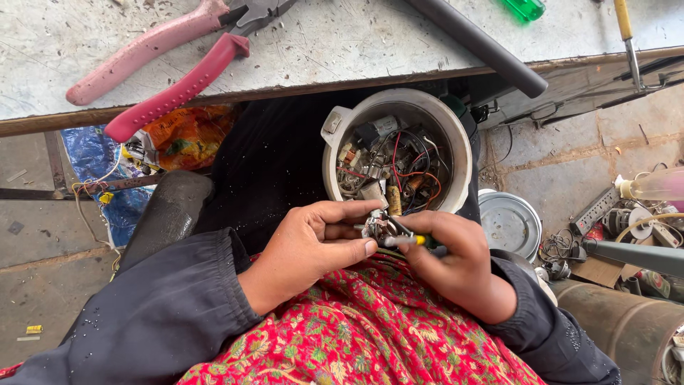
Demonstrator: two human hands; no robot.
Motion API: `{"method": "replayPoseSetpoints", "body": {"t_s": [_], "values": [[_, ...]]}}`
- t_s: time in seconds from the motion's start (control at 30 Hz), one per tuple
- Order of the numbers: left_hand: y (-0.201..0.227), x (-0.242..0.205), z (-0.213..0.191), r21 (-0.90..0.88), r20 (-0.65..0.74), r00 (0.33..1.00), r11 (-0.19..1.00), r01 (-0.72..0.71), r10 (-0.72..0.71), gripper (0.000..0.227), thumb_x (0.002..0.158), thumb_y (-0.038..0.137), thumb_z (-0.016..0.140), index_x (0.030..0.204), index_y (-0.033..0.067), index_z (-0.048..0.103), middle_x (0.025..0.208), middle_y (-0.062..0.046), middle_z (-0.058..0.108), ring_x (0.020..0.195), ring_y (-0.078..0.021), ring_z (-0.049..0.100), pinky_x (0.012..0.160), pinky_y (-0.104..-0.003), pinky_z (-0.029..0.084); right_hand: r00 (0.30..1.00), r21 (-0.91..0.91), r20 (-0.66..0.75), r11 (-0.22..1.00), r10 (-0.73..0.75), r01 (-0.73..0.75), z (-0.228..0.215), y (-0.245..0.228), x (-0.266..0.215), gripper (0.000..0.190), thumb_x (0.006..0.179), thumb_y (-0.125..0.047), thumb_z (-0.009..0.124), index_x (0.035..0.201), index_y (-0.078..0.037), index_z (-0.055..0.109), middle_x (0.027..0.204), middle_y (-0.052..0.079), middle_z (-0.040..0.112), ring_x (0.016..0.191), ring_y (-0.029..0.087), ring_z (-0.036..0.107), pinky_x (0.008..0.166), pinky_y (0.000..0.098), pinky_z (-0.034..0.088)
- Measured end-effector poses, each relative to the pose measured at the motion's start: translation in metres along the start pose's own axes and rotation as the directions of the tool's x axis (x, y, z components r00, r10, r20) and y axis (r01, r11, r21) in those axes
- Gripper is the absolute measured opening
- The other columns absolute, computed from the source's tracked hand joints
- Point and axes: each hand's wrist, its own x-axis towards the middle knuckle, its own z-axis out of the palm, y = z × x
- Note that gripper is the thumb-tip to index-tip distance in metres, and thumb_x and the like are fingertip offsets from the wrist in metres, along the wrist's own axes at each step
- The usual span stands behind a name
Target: The person uses pliers and a screwdriver to disassemble a small electronic component over a white bowl. They remove parts from the component and place them into the bowl, then use a hammer to strike the component on the table before continuing to separate pieces by hand.
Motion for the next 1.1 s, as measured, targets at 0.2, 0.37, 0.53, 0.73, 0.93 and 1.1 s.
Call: {"method": "replayPoseSetpoints", "body": {"t_s": [0.2, 0.37, 0.53, 0.73, 0.93, 1.1], "values": [[0.001, -0.002, 0.003, 0.004, -0.003, 1.0, 1.0, 0.009, -0.009, 0.05, 0.087, -0.005, 0.073, 0.135, -0.0042, 0.062, 0.114, -0.012, 0.076, 0.102, -0.0172, 0.074, 0.092, -0.031, 0.061, 0.917, -0.304, 0.023, 0.871, -0.399, 0.387, -0.003, -0.007, 0.008, 0.043, 0.079, -0.017, 0.086, 0.112, 0.002, 0.068, 0.096, 0.017, 0.073, 0.072, 0.027, 0.07, 0.062, 0.0369, 0.052], [0.003, -0.005, 0.007, 0.026, -0.027, 0.999, 0.999, -0.022, 0.023, 0.048, 0.087, -0.005, 0.071, 0.134, -0.002, 0.06, 0.113, -0.011, 0.074, 0.1, -0.0176, 0.074, 0.09, -0.031, 0.062, 0.923, -0.301, 0.048, 0.876, -0.382, 0.378, -0.002, -0.012, 0.007, 0.046, 0.077, -0.018, 0.087, 0.111, 0.004, 0.068, 0.097, 0.017, 0.073, 0.069, 0.026, 0.069, 0.06, 0.036, 0.052], [0.006, -0.008, 0.003, 0.061, 0.041, 0.992, 0.99, -0.124, 0.122, 0.045, 0.097, -0.001, 0.064, 0.142, -0.0009, 0.059, 0.122, -0.008, 0.067, 0.107, -0.014, 0.068, 0.096, -0.03, 0.057, 0.997, -0.038, 0.071, 0.999, -0.015, 0.018, -0.014, -0.009, -0.001, 0.048, 0.082, -0.019, 0.083, 0.122, -0.003, 0.063, 0.098, 0.011, 0.072, 0.082, 0.024, 0.071, 0.074, 0.0338, 0.056], [0.015, -0.005, -0.003, -0.149, 0.031, 0.999, 0.989, -0.007, 0.012, 0.046, 0.098, 0.014, 0.054, 0.142, 0.0006, 0.057, 0.123, -0.008, 0.068, 0.103, -0.011, 0.068, 0.091, -0.029, 0.058, 0.885, 0.001, 0.336, 0.939, 0.323, -0.343, -0.041, -0.02, -0.004, 0.05, 0.093, -0.012, 0.064, 0.14, -0.003, 0.051, 0.117, 0.014, 0.073, 0.108, 0.025, 0.071, 0.091, 0.0337, 0.056], [0.01, -0.003, -0.005, -0.055, -0.016, 0.996, 0.994, -0.092, 0.091, 0.045, 0.099, 0.012, 0.064, 0.142, 0.0004, 0.055, 0.114, -0.003, 0.066, 0.086, -0.0074, 0.059, 0.081, -0.023, 0.052, 0.838, 0.054, 0.427, 0.915, 0.34, -0.399, -0.038, -0.029, 0.001, 0.057, 0.094, -0.013, 0.063, 0.148, -0.006, 0.048, 0.116, 0.011, 0.076, 0.101, 0.023, 0.075, 0.089, 0.0341, 0.057], [0.008, -0.004, -0.01, 0.045, -0.116, 0.991, 0.997, -0.063, 0.067, 0.04, 0.098, 0.011, 0.069, 0.136, -0.0014, 0.066, 0.094, -0.002, 0.067, 0.084, -0.0084, 0.058, 0.073, -0.021, 0.046, 0.85, 0.156, 0.483, 0.935, 0.21, -0.32, -0.044, -0.032, 0.001, 0.056, 0.098, -0.01, 0.06, 0.152, -0.004, 0.046, 0.117, 0.012, 0.076, 0.107, 0.024, 0.071, 0.093, 0.0353, 0.055]]}}
